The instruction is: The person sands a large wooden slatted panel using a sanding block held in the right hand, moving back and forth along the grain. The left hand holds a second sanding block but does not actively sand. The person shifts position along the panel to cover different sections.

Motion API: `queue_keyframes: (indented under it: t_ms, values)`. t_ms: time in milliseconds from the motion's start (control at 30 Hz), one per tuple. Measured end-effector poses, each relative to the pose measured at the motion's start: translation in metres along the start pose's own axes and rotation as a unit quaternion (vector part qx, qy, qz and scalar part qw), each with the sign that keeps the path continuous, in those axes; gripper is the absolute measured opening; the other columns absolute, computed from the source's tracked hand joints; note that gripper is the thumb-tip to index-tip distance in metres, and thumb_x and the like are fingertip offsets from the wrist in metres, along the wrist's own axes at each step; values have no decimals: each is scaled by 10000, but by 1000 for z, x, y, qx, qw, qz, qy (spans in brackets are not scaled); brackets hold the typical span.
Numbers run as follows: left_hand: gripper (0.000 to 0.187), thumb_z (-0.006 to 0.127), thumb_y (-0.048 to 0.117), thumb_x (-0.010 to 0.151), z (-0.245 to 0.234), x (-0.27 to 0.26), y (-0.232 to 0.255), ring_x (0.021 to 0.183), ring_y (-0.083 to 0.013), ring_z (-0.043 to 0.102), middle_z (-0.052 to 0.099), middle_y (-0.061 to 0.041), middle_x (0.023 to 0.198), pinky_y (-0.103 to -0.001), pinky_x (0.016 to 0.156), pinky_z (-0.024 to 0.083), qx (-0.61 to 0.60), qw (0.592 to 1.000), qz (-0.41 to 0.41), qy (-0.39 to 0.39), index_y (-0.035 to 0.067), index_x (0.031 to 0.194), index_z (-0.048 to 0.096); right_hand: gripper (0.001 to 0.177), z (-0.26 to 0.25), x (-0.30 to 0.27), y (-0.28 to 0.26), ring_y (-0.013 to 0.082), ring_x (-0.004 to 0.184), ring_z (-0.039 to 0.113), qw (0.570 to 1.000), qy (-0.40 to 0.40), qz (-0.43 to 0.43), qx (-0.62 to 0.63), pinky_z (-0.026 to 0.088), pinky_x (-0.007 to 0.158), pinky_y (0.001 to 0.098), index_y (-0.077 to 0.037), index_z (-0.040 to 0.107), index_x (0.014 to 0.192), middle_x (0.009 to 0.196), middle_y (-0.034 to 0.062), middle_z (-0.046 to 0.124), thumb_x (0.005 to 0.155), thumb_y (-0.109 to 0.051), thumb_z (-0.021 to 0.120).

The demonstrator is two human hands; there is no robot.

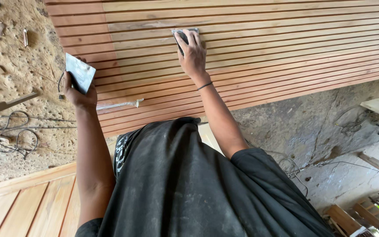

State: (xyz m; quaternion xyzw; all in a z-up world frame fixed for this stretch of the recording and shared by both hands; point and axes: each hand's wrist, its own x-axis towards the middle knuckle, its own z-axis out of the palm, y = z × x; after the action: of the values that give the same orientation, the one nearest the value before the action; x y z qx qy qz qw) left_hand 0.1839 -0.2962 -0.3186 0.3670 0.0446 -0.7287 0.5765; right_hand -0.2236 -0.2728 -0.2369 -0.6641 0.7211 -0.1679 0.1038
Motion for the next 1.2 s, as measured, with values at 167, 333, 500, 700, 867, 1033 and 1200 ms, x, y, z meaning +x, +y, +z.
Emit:
queue_keyframes:
  t_ms: [167, 333, 500, 700, 867, 1033, 1200]
  values:
    - [543, 423, 336, 1072, -1, -3, 3, 1413, -312, 593, 621, -158, 1462, -437, 1190, 526, 35, 999, 0, -15, 20, 1508, 497, 478, 11, -1, 0, 298, 1282, 526, 999, -11, 25, -28, 453, 979, 521, -185, 685, 1335, 1359, 74, 581, 864, -129, 745]
    - [544, 428, 345, 1082, 2, -3, 3, 1418, -307, 597, 621, -157, 1475, -438, 1196, 529, 59, 998, 4, -12, 24, 1515, 505, 476, 18, -2, 2, 289, 1293, 524, 998, -11, 28, -47, 449, 986, 532, -192, 685, 1343, 1369, 66, 577, 874, -135, 745]
    - [546, 428, 348, 1068, 4, -5, 3, 1413, -309, 599, 627, -156, 1467, -440, 1189, 538, 63, 998, 7, 6, 32, 1506, 506, 488, 20, -4, -1, 294, 1282, 519, 998, 1, 24, -56, 451, 976, 536, -193, 684, 1339, 1366, 72, 577, 857, -144, 749]
    - [552, 413, 357, 1071, 7, -4, 3, 1430, -299, 591, 618, -149, 1469, -431, 1190, 541, 74, 997, 4, 9, 53, 1527, 473, 465, 17, -1, -3, 278, 1267, 536, 998, -28, 50, -37, 457, 932, 511, -200, 694, 1323, 1339, 53, 596, 868, -133, 763]
    - [553, 415, 364, 1075, 7, -6, 3, 1436, -297, 581, 614, -150, 1470, -436, 1201, 531, 98, 995, 13, -19, 49, 1527, 470, 505, 26, -7, -2, 278, 1271, 531, 998, 5, 49, -41, 453, 937, 477, -207, 677, 1361, 1327, 62, 595, 868, -128, 755]
    - [555, 423, 366, 1066, 5, -5, 3, 1439, -290, 581, 618, -142, 1476, -434, 1204, 524, 101, 995, 5, -22, 54, 1522, 478, 537, 41, -11, 2, 278, 1313, 513, 997, 33, 54, -44, 453, 980, 442, -229, 643, 1394, 1362, 70, 587, 878, -133, 755]
    - [552, 438, 364, 1066, 5, -4, 5, 1434, -290, 583, 620, -134, 1469, -433, 1207, 521, 97, 995, 3, -32, 50, 1517, 489, 545, 42, -13, 3, 291, 1313, 510, 997, 19, 47, -58, 452, 973, 459, -210, 655, 1391, 1377, 76, 584, 864, -125, 764]
